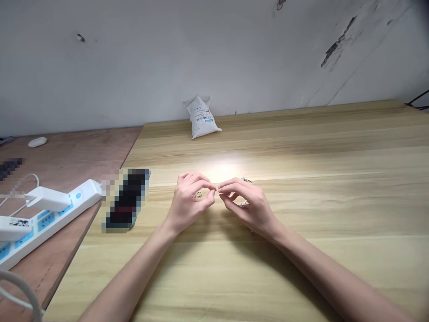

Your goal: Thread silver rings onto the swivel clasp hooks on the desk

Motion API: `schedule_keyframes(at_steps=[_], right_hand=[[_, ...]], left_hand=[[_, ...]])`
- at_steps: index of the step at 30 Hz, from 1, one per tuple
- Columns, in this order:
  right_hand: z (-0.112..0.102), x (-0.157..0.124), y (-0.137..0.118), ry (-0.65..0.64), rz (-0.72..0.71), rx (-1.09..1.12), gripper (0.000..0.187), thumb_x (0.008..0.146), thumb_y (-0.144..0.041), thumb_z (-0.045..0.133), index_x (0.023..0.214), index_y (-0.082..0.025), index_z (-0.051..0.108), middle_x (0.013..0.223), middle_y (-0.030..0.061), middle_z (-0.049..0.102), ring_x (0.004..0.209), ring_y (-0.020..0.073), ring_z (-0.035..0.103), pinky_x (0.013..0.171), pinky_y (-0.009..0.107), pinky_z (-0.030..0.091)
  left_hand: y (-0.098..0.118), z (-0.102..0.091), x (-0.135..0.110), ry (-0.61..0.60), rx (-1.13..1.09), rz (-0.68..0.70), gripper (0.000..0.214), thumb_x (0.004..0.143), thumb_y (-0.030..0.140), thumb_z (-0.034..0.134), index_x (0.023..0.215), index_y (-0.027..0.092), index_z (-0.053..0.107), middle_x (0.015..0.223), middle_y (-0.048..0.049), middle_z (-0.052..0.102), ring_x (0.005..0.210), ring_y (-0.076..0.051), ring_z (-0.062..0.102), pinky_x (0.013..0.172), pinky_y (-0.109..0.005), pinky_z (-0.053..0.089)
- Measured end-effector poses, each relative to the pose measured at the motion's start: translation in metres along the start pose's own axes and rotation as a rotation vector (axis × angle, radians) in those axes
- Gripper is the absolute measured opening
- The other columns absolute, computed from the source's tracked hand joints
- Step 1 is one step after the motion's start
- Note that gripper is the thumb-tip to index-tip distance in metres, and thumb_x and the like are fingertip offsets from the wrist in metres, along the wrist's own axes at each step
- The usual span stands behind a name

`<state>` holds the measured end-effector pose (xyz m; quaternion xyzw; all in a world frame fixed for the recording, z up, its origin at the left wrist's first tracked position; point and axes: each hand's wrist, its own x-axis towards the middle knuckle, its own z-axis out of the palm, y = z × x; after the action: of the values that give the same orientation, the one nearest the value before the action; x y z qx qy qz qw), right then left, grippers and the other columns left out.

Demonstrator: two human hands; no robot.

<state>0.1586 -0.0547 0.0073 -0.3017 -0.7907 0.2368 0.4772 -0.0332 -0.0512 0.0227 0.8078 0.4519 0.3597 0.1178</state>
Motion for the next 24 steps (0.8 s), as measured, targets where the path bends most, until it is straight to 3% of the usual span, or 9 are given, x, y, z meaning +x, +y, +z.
schedule_keyframes(at_steps=[5, 9, 12, 14, 17, 20, 24], right_hand=[[0.0, 0.0, -0.003, 0.005, 0.003, 0.067, 0.012, 0.088, -0.011, 0.056, 0.094, -0.018, 0.064, 0.084, 0.0046, 0.066, 0.072, 0.013, 0.059, 0.059, 0.027, 0.051], [0.001, -0.002, 0.0, 0.015, 0.17, 0.05, 0.018, 0.089, -0.018, 0.058, 0.106, -0.018, 0.062, 0.094, 0.006, 0.062, 0.069, 0.0114, 0.056, 0.053, 0.025, 0.049], [0.001, -0.001, 0.002, -0.103, 0.291, 0.151, 0.02, 0.09, -0.026, 0.059, 0.108, -0.019, 0.063, 0.098, 0.0063, 0.06, 0.067, 0.0103, 0.053, 0.05, 0.022, 0.045], [0.0, 0.001, 0.002, -0.187, 0.316, 0.236, 0.014, 0.092, -0.028, 0.056, 0.096, -0.019, 0.066, 0.091, 0.0041, 0.061, 0.065, 0.0097, 0.051, 0.052, 0.022, 0.043], [-0.004, 0.003, 0.002, -0.249, 0.335, 0.266, 0.019, 0.096, -0.029, 0.052, 0.086, -0.018, 0.065, 0.081, 0.0019, 0.062, 0.064, 0.0099, 0.049, 0.052, 0.021, 0.039], [-0.011, 0.005, 0.009, -0.291, 0.265, 0.127, 0.021, 0.097, -0.028, 0.05, 0.09, -0.018, 0.067, 0.074, 0.0014, 0.061, 0.062, 0.0106, 0.049, 0.053, 0.022, 0.038], [-0.022, 0.005, 0.017, -0.154, 0.02, -0.232, 0.019, 0.097, -0.022, 0.05, 0.097, -0.018, 0.069, 0.076, 0.0037, 0.064, 0.067, 0.0134, 0.055, 0.061, 0.026, 0.041]], left_hand=[[-0.004, 0.001, 0.001, 0.058, 0.073, 0.03, 0.006, 0.083, 0.016, 0.063, 0.079, 0.02, 0.065, 0.083, 0.0009, 0.069, 0.082, -0.016, 0.063, 0.09, -0.038, 0.037], [0.0, 0.002, 0.001, 0.089, 0.084, 0.102, 0.007, 0.085, 0.019, 0.061, 0.082, 0.021, 0.066, 0.082, 0.0007, 0.069, 0.08, -0.015, 0.063, 0.092, -0.039, 0.038], [0.004, 0.002, 0.0, 0.125, 0.096, 0.162, 0.007, 0.085, 0.018, 0.061, 0.083, 0.022, 0.066, 0.082, 0.0007, 0.069, 0.079, -0.015, 0.064, 0.095, -0.039, 0.039], [0.006, 0.001, 0.0, 0.14, 0.105, 0.187, 0.006, 0.085, 0.018, 0.062, 0.082, 0.022, 0.065, 0.082, 0.0007, 0.069, 0.079, -0.015, 0.064, 0.096, -0.04, 0.039], [0.006, -0.002, 0.001, 0.16, 0.119, 0.193, 0.006, 0.084, 0.017, 0.063, 0.081, 0.022, 0.064, 0.081, 0.001, 0.069, 0.079, -0.015, 0.064, 0.096, -0.041, 0.038], [0.004, -0.005, 0.002, 0.158, 0.135, 0.179, 0.006, 0.084, 0.017, 0.063, 0.081, 0.022, 0.064, 0.082, 0.0015, 0.069, 0.079, -0.014, 0.064, 0.099, -0.042, 0.037], [0.002, -0.004, 0.002, 0.093, 0.116, 0.136, 0.007, 0.085, 0.017, 0.061, 0.081, 0.021, 0.064, 0.083, 0.0019, 0.069, 0.079, -0.014, 0.063, 0.101, -0.042, 0.035]])
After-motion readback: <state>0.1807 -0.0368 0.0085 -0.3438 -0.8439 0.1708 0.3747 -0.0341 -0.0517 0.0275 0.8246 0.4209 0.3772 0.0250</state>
